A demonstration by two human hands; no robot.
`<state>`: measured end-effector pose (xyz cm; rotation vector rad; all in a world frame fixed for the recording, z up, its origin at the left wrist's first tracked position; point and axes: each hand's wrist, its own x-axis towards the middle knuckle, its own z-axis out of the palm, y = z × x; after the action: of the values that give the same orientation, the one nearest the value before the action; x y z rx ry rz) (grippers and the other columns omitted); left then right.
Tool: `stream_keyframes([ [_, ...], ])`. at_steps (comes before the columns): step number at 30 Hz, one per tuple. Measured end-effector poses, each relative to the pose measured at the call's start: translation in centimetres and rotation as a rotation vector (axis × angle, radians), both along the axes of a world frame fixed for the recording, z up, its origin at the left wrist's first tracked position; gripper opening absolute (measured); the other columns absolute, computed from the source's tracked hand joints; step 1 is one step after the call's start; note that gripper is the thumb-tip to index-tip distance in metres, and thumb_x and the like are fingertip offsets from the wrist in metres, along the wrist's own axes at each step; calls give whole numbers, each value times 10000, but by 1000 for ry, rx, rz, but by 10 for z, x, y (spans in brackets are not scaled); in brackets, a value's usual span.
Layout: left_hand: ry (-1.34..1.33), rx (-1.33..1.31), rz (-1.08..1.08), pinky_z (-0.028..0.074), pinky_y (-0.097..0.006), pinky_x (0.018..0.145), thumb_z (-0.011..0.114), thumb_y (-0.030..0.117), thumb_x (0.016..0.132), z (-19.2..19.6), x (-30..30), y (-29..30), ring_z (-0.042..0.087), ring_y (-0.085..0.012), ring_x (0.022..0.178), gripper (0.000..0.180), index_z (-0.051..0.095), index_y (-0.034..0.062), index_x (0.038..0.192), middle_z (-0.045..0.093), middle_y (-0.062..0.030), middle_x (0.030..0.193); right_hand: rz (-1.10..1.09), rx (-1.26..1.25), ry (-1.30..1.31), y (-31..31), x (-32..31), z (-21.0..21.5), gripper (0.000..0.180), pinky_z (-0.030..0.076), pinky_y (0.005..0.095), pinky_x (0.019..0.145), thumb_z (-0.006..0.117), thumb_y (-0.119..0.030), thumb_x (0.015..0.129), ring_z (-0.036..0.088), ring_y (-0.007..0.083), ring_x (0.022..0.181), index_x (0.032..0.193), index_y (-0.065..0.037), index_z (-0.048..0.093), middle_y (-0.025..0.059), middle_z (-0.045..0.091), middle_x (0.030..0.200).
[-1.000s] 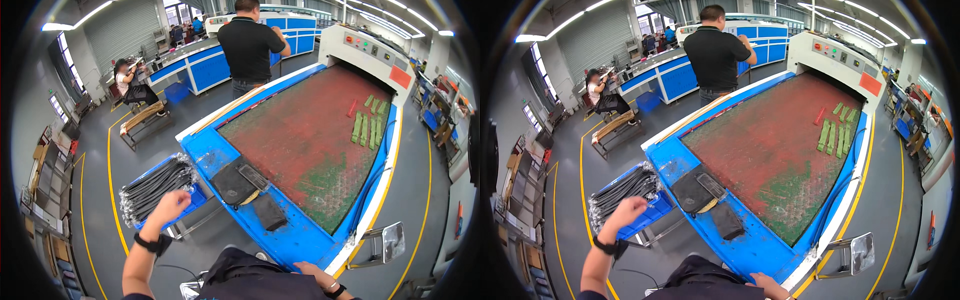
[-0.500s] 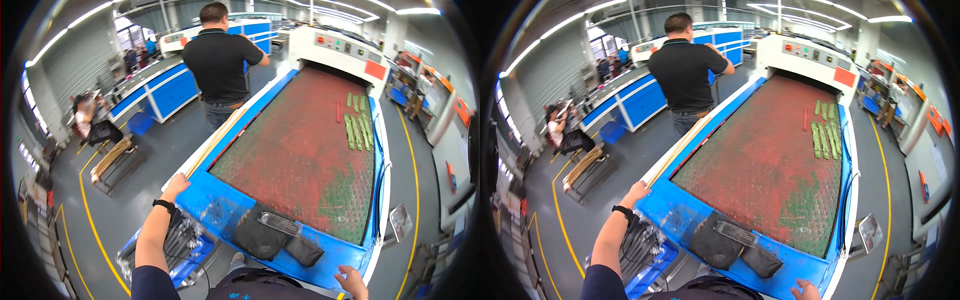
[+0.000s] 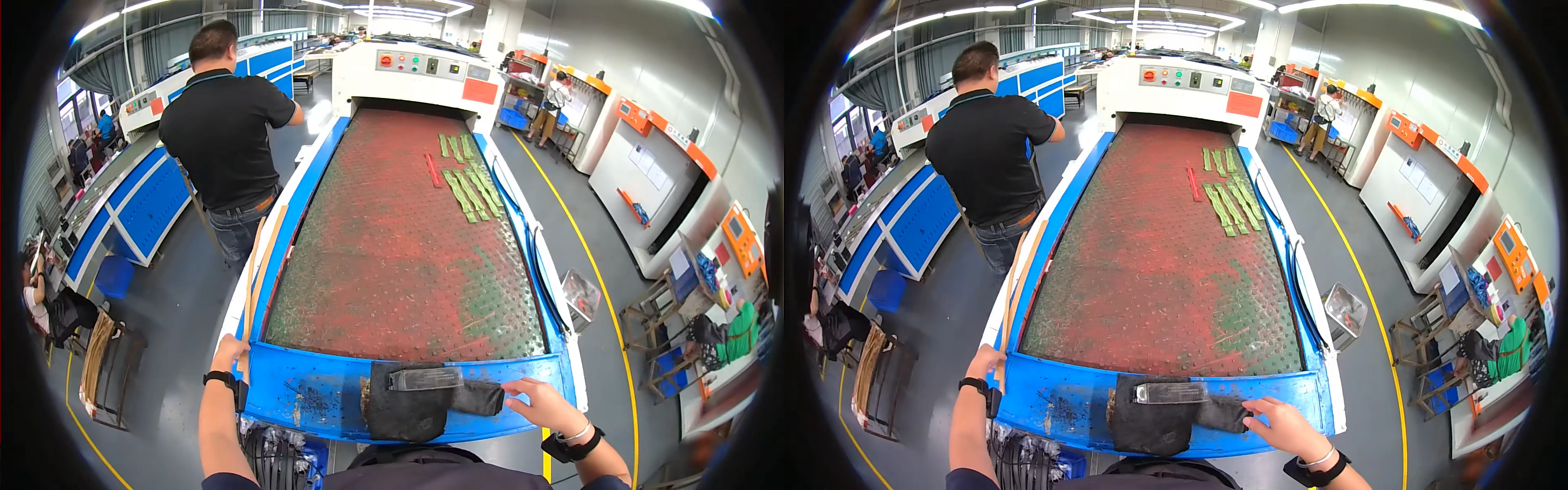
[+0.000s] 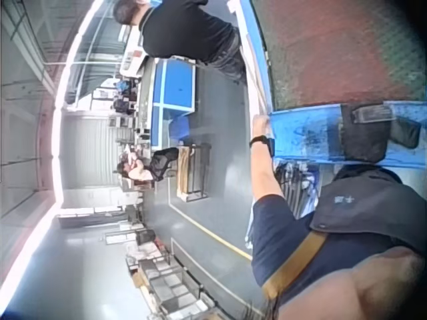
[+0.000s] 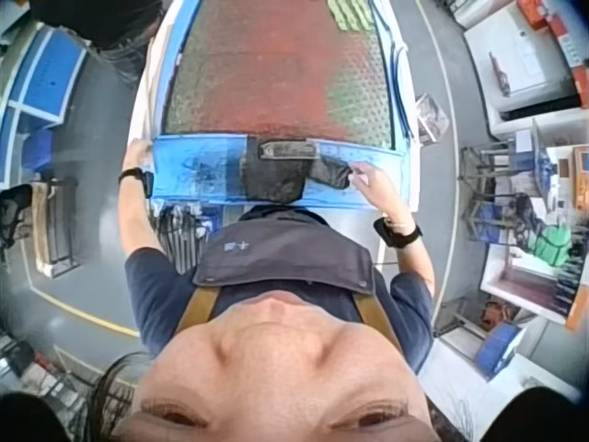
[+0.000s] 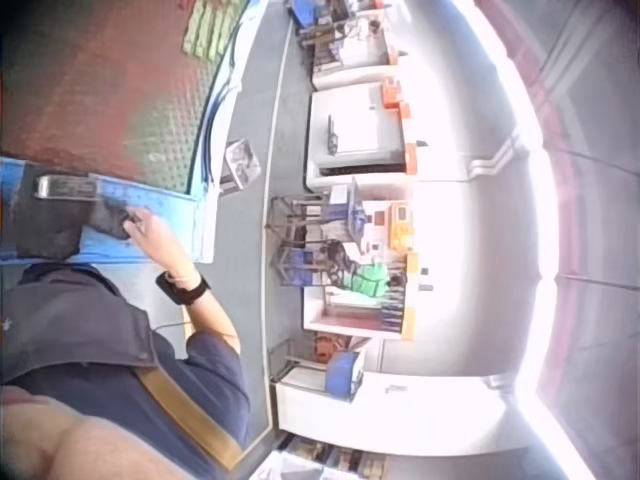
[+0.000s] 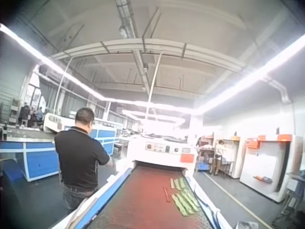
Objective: The person attaches a clear plastic tag to a black cable using a metal clip, then places the cable on a blue workbench. They repeat this process with several other cables, arranging them in a row. Finally, they place two wooden sticks on the workbench.
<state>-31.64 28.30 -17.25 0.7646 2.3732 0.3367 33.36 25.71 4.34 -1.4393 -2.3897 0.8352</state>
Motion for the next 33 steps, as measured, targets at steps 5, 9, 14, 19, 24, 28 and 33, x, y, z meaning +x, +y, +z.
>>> stream_keyframes([
  [5,227,158,-63,442,-351,420,745,198,630,-62,-35,-18,583,-210,468,318,607,-81,697,603,-134,583,37,6,4,13,-13,-2,305,504,388,734,620,-212,840,627,316,836,1078,-22,605,173,615,933],
  [9,292,318,-97,493,-371,499,785,261,605,-82,-55,-34,648,-262,582,401,621,-83,730,645,-183,670,100,26,24,26,-21,-3,303,502,392,728,609,-217,846,620,327,822,1077,-22,601,174,609,949],
  [14,240,297,-84,509,-395,625,730,207,651,-45,-17,-25,649,-285,666,260,654,-24,741,642,-171,695,139,34,28,37,-14,-6,296,495,392,732,595,-220,855,611,330,828,1073,-21,595,160,607,967],
  [19,-306,459,74,499,-382,564,621,124,757,35,25,-40,626,-251,637,162,628,-32,799,637,-127,713,149,24,62,45,-5,-7,283,499,378,745,606,-216,851,619,305,848,1068,-34,607,156,612,951],
  [24,-1011,663,236,507,-399,660,611,179,786,68,81,-49,600,-260,736,239,560,-9,925,611,-132,807,202,-41,81,53,-12,-5,287,503,366,749,622,-213,847,629,292,854,1076,-40,614,147,629,910],
  [28,-1305,646,284,467,-318,640,642,224,777,115,179,-59,609,-213,784,205,599,89,925,660,-126,901,362,-124,169,64,-40,-4,298,501,359,751,604,-225,862,636,278,845,1092,-37,608,150,650,917],
  [33,-1538,550,207,427,-259,503,632,260,836,134,255,-70,611,-163,631,207,617,80,939,669,-76,824,528,-304,174,78,-104,5,308,498,340,753,572,-252,886,645,247,843,1103,-36,601,150,663,939],
])
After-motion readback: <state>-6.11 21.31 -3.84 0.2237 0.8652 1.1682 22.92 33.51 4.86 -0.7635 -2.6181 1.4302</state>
